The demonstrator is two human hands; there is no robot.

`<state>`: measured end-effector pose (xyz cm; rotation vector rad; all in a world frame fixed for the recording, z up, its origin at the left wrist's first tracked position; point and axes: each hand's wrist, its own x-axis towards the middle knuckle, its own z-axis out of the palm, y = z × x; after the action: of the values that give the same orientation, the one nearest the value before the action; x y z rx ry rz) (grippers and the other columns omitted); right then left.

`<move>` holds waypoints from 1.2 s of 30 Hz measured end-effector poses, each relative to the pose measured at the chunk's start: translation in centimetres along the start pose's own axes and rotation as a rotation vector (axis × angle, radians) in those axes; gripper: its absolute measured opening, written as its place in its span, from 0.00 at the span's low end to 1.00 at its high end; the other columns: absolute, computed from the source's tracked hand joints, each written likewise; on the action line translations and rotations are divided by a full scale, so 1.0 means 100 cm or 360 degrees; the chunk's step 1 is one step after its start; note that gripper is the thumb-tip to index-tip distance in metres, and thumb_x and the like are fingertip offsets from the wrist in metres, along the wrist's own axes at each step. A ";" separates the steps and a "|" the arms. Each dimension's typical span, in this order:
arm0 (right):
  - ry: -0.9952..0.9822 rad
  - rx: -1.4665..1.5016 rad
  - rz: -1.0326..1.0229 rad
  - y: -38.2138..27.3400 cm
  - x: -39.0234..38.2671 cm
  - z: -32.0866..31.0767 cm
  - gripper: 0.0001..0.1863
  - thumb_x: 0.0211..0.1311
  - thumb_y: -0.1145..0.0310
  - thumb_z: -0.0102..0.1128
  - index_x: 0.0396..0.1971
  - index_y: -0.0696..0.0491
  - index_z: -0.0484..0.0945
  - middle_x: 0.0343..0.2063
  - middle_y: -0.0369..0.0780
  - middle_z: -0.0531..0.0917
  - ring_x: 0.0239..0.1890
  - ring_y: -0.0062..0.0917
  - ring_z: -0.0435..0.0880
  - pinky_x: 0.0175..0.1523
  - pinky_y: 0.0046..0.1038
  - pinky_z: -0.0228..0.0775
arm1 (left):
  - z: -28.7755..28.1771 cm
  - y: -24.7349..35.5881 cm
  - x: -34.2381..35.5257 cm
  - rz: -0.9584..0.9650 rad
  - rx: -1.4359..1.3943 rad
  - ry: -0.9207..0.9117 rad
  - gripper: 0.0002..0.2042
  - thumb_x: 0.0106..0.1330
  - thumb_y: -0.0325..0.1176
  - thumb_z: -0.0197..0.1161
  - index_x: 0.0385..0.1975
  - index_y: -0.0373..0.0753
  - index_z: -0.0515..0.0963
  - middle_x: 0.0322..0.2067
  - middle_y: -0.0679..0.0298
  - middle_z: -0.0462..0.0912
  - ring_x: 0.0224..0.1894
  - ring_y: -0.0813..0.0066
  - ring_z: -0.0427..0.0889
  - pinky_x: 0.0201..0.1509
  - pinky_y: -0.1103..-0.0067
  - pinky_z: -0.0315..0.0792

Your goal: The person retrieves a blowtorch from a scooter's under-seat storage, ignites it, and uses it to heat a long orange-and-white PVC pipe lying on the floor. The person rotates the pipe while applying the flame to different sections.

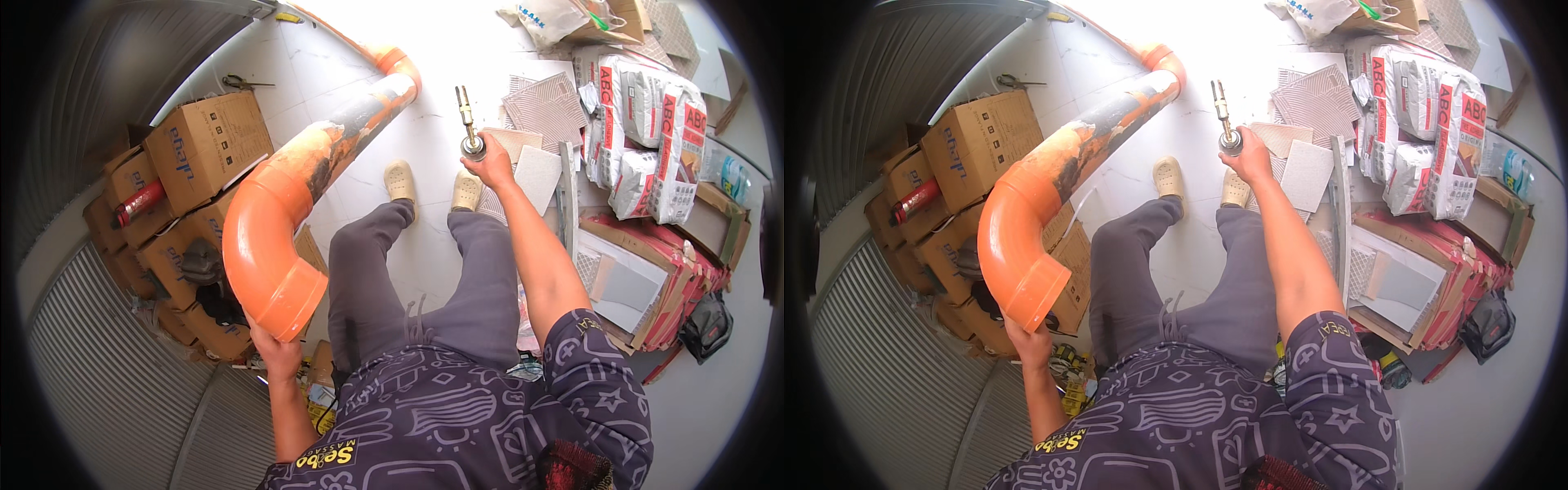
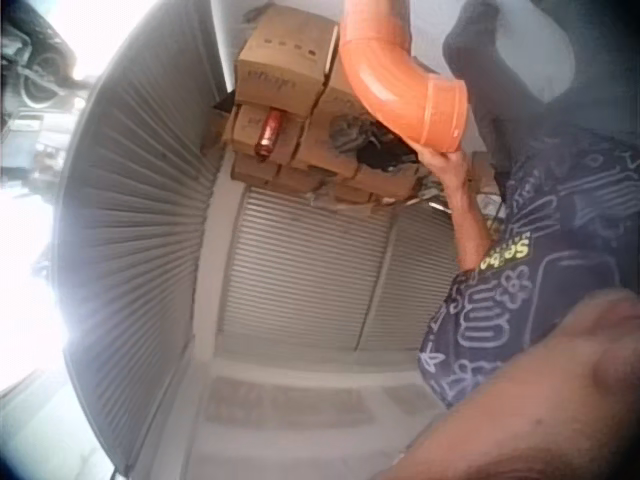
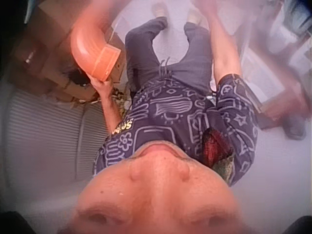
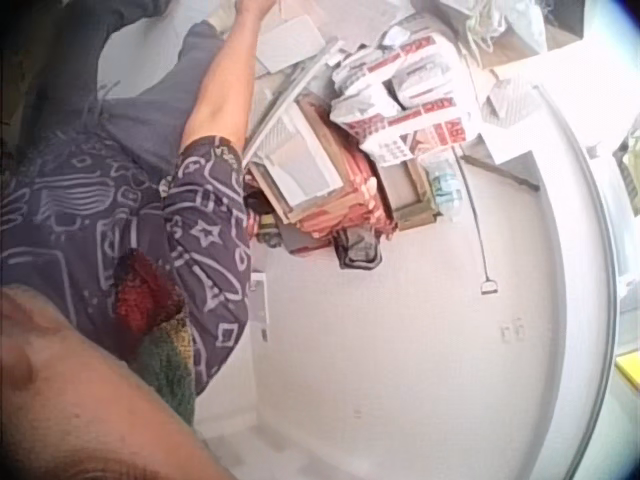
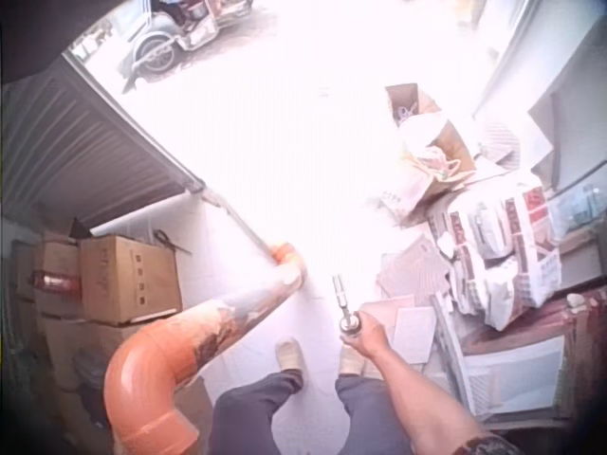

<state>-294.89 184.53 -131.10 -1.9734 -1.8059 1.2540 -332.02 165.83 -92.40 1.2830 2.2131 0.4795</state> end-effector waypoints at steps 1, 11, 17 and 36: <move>-0.0089 0.0007 -0.0001 0.015 0.011 0.018 0.41 0.47 0.57 0.82 0.61 0.55 0.75 0.52 0.50 0.85 0.55 0.43 0.84 0.62 0.39 0.76 | 0.006 -0.015 -0.009 -0.0113 0.0013 0.0082 0.20 0.74 0.36 0.64 0.57 0.27 0.74 0.55 0.52 0.79 0.53 0.61 0.82 0.57 0.71 0.73; -0.0683 -0.0346 -0.0344 0.113 0.189 0.069 0.37 0.43 0.63 0.78 0.58 0.55 0.78 0.49 0.50 0.87 0.54 0.42 0.85 0.60 0.37 0.77 | 0.093 -0.164 -0.023 0.0696 -0.0194 0.0877 0.28 0.76 0.55 0.47 0.62 0.39 0.73 0.55 0.53 0.80 0.46 0.55 0.83 0.43 0.67 0.78; -0.1037 -0.0661 -0.0778 0.103 0.247 0.064 0.37 0.41 0.67 0.77 0.57 0.54 0.77 0.46 0.48 0.87 0.52 0.43 0.85 0.58 0.38 0.78 | 0.127 -0.193 0.046 0.1434 -0.0514 0.1464 0.37 0.71 0.71 0.41 0.66 0.48 0.71 0.58 0.55 0.79 0.46 0.51 0.84 0.38 0.68 0.80; -0.0844 -0.0725 -0.0538 0.101 0.179 0.145 0.29 0.39 0.64 0.81 0.44 0.55 0.79 0.36 0.47 0.87 0.45 0.43 0.87 0.51 0.41 0.80 | 0.157 0.098 0.228 0.2408 -0.0181 0.1313 0.26 0.63 0.52 0.55 0.58 0.44 0.77 0.56 0.58 0.83 0.58 0.59 0.83 0.67 0.59 0.74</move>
<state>-299.04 192.33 -154.69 -1.4844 -2.7518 1.4354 -325.05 191.09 -105.60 2.8527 1.1160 1.8592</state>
